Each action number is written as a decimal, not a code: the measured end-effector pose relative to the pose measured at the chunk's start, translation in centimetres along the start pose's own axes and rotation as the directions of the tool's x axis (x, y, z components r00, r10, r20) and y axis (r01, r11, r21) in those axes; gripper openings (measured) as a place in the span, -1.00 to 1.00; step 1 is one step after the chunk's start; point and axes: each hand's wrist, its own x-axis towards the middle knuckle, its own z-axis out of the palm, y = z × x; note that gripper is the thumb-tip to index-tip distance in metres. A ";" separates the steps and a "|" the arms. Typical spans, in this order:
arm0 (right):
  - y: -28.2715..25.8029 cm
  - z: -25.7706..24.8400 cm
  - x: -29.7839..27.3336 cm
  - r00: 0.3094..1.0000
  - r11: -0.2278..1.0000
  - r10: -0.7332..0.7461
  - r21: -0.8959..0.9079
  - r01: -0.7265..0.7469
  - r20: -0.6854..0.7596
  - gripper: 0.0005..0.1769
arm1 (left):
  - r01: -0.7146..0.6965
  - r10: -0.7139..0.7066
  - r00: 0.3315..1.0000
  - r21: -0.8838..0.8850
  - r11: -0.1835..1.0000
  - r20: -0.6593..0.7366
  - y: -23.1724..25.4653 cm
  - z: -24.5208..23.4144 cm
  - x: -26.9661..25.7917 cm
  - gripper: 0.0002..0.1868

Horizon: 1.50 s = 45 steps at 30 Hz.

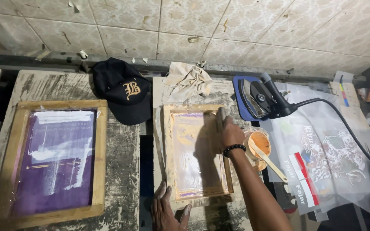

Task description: The person uses a squeegee to spread orange ink across a screen printing frame placed over a fabric item. They repeatedly pull the ink across the mesh to ensure even coverage and occasionally use a wooden stick to adjust the ink on the squeegee.

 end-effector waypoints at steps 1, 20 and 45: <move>-0.3 0.5 0.1 1.000 1.000 0.004 0.004 -0.004 -0.004 -0.58 | -0.007 0.007 1.000 0.000 1.000 0.003 -0.1 0.4 0.0 -0.16; -0.9 2.9 0.2 0.958 0.914 -0.287 -0.305 0.267 -0.022 -0.73 | 0.083 -0.083 0.996 -0.006 0.997 0.034 0.3 0.1 -1.3 -0.17; -4.2 -0.8 0.3 0.681 0.582 -0.705 -0.386 0.716 0.198 -0.78 | 0.004 -0.002 0.993 0.015 1.000 -0.122 -1.9 2.6 -0.9 -0.16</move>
